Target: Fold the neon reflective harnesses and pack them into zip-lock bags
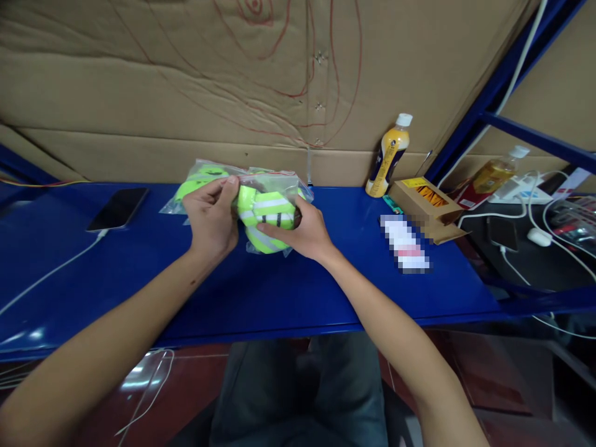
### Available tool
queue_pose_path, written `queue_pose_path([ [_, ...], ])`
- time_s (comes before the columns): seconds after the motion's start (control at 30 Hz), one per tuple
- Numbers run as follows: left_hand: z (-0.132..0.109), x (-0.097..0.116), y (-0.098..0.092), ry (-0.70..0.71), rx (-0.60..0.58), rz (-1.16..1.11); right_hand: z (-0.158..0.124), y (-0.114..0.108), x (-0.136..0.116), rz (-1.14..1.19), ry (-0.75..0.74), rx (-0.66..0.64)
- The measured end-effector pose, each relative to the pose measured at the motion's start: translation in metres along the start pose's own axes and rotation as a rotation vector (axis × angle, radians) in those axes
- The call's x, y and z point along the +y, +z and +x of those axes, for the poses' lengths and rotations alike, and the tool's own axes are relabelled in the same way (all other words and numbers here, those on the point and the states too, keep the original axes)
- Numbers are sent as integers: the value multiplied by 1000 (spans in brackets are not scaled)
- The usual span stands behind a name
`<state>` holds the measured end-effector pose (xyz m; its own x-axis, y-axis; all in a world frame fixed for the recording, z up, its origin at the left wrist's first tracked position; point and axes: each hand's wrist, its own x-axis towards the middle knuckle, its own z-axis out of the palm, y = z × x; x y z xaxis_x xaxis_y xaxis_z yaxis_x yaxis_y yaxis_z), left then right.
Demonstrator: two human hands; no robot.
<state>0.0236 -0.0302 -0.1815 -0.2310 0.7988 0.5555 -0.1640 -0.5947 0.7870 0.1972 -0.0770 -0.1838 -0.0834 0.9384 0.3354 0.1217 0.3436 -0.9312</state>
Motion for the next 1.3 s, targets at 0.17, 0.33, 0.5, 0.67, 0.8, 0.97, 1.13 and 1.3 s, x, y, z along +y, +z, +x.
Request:
queue_pose_path([
  [0.17,1,0,-7,53,-136,109,14,-11,6,345,127,264],
  [0.33,-15,5,-7,494,-643,775,31,-51,19,210,100,591],
  [0.5,-32,-14,-3,478,-915,1147,32,-80,30,-527,279,414],
  [0.67,-36,-20,4,416,-884,1297,19,-74,16,-1010,213,375],
  [0.8,-38,-23,13,402,-833,1307,5,-64,10,-1234,143,154],
  [0.97,-38,-42,51,333,-675,1244,9,-73,25,-1434,82,115],
  [1.13,-42,-58,116,93,-499,1174,25,-96,38,-1433,99,130],
  [1.3,-27,-49,109,179,-505,958,24,-99,42,-1378,27,225],
])
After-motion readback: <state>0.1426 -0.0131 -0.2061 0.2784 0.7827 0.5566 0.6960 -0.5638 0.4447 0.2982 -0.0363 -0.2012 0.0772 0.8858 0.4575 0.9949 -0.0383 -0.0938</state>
